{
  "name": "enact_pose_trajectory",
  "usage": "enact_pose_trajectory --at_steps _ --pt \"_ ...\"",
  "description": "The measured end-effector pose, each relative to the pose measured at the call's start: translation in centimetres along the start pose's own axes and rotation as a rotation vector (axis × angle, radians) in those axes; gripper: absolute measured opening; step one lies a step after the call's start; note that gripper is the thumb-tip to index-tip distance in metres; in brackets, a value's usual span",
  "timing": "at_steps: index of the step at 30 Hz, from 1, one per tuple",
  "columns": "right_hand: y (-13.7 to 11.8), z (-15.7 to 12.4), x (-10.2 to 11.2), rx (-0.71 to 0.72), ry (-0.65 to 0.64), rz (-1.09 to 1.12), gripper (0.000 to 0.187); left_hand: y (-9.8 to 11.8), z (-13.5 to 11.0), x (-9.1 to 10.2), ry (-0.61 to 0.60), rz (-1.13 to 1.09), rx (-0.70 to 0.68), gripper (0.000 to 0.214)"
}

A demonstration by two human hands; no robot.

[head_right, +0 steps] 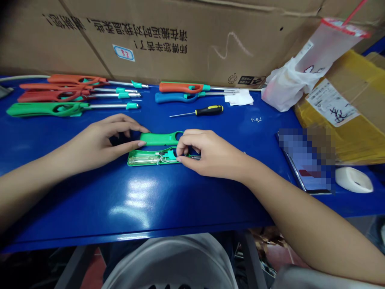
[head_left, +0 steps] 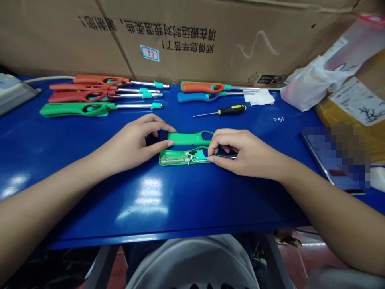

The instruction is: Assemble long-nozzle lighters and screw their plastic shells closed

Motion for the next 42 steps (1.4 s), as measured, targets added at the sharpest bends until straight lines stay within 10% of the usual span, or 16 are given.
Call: enact_pose_trajectory --at_steps 42 --pt "-1.7 -0.7 -0.5 0.059 -0.005 -0.464 0.018 -0.4 0.0 -0.1 -0.005 -0.008 0.008 0.046"
Point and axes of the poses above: each hand's wrist, its own z-axis towards the middle knuckle, its own x-axis out of the back of the hand, y = z × x, the point moved 7 cm from there along z, towards the middle knuckle, and after that the axes turned 8 degrees about -x, right-handed, at the moved point
